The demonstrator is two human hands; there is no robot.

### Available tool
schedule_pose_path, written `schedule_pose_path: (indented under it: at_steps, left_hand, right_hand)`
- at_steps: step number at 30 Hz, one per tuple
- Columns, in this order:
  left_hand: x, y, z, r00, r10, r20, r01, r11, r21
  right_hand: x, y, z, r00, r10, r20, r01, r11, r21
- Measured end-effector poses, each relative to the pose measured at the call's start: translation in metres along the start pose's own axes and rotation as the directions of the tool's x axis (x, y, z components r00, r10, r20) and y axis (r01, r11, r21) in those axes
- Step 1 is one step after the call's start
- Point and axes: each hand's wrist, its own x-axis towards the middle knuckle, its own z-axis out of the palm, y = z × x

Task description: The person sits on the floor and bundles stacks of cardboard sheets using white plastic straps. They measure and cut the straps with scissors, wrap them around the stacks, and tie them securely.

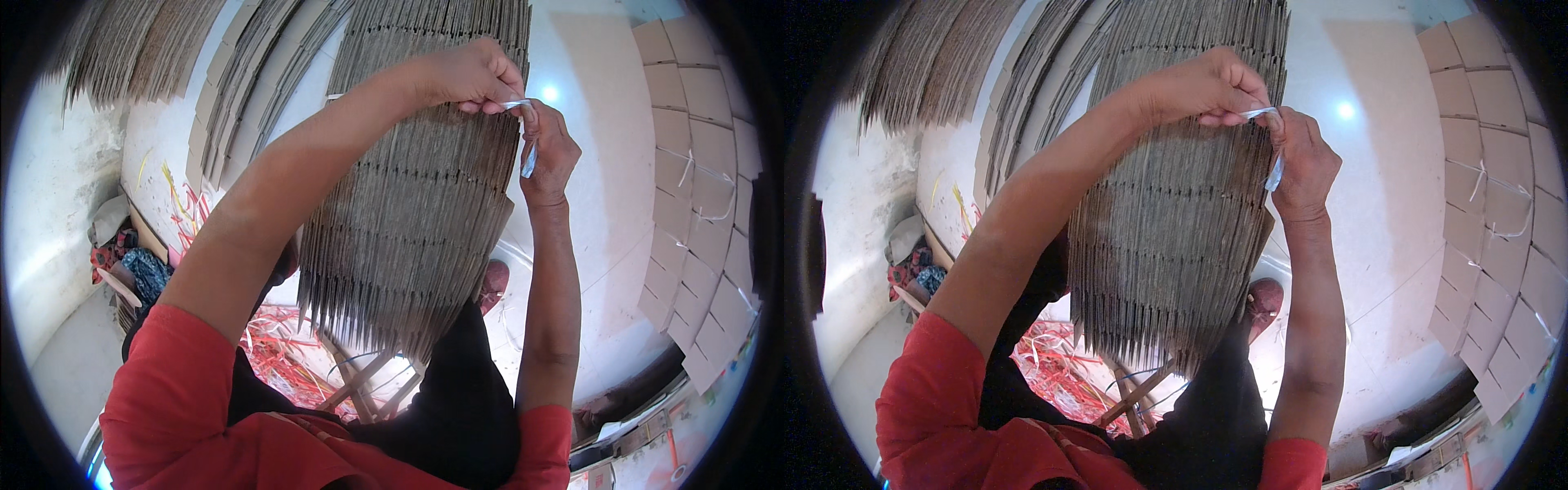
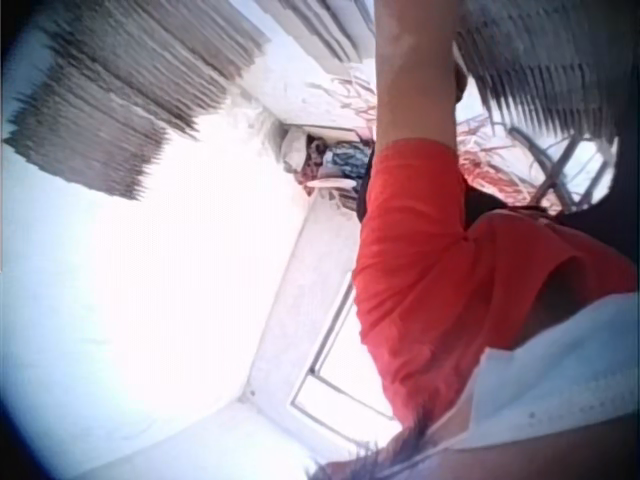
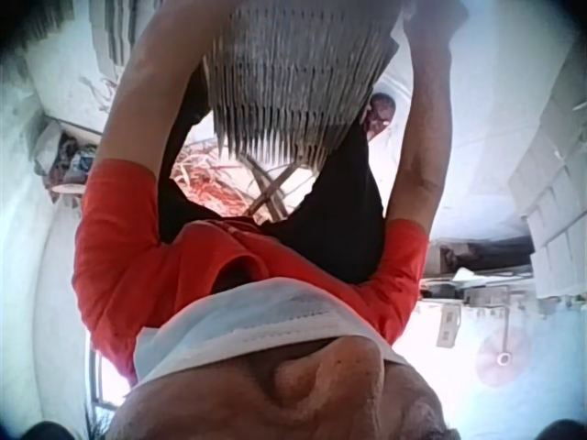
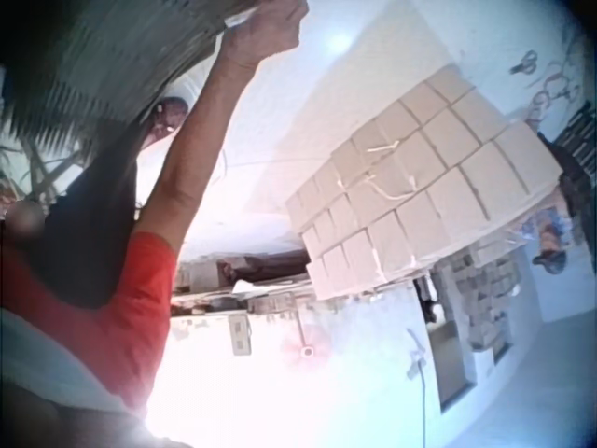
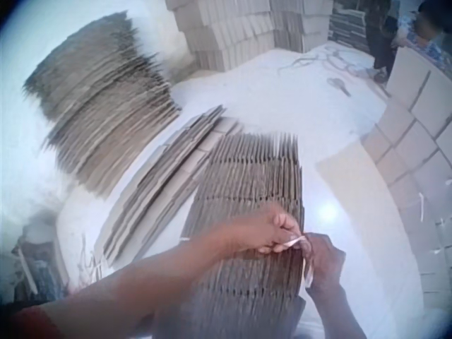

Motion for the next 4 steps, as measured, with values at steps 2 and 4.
schedule_pose_path:
  at_steps: [2, 4]
  left_hand:
    - [-0.003, -0.002, -0.007, 0.972, 0.235, -0.025, -0.197, 0.863, 0.465]
    - [-0.012, -0.014, -0.010, 0.929, 0.367, -0.043, -0.191, 0.577, 0.794]
  right_hand:
    - [0.000, -0.002, -0.001, 1.000, 0.019, 0.001, -0.019, 1.000, -0.023]
    - [-0.004, 0.000, 0.000, 0.994, 0.102, 0.036, -0.102, 0.995, -0.013]
